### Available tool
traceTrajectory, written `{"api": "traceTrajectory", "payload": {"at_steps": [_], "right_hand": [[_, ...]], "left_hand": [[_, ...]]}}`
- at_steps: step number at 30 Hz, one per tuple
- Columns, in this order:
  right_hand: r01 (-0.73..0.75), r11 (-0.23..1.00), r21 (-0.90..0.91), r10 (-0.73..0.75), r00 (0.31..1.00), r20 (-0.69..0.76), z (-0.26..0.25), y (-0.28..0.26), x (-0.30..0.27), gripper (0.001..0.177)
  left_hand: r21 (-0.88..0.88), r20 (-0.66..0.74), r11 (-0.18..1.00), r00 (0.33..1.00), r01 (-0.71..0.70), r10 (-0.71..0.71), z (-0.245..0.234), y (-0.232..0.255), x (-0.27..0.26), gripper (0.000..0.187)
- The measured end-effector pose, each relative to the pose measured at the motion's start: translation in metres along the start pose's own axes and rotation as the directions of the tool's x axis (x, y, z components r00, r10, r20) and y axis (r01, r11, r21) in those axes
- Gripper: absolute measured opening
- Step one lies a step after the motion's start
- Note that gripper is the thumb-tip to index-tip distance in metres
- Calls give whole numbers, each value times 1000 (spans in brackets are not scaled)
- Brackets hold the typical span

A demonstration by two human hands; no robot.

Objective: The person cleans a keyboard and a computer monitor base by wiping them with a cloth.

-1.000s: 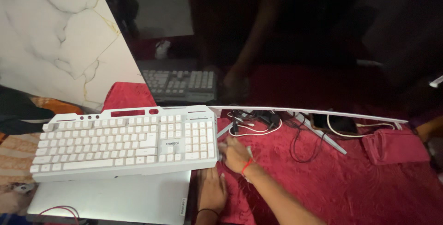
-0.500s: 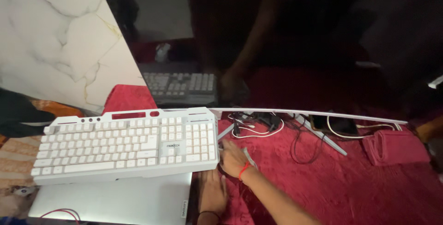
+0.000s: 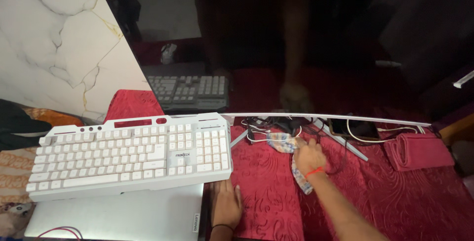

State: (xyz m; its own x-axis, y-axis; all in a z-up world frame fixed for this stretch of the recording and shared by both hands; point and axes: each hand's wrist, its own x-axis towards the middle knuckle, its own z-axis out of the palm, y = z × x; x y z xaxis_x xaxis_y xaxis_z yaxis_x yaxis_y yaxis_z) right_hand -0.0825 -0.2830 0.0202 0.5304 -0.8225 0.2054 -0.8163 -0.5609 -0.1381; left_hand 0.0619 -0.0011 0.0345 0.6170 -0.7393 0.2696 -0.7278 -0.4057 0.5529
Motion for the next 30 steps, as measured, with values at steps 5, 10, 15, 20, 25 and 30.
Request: {"api": "traceTrajectory", "payload": {"at_steps": [5,10,15,20,25,30], "right_hand": [[147,980,136,-148,989,-6,-5,-52,-6,31],[148,976,156,-157,986,47,-37,-90,-17,41],[22,995,-94,-19,999,32,-27,9,0,36],[-38,984,-176,4,981,-192,-26,92,-9,32],[-147,988,-50,138,979,-147,-31,35,-43,22],[242,940,239,-190,956,-221,-41,-65,-98,28]], "left_hand": [[18,11,1000,1000,14,-14,4,0,1,59],[-47,-20,999,1000,-14,13,7,-5,-1,60],[11,47,1000,998,30,-30,8,-7,-2,57],[22,-32,999,999,-31,32,9,-7,-1,58],[63,-21,998,1000,-2,3,11,-4,0,60],[86,-27,996,999,-36,39,10,-5,-2,57]]}}
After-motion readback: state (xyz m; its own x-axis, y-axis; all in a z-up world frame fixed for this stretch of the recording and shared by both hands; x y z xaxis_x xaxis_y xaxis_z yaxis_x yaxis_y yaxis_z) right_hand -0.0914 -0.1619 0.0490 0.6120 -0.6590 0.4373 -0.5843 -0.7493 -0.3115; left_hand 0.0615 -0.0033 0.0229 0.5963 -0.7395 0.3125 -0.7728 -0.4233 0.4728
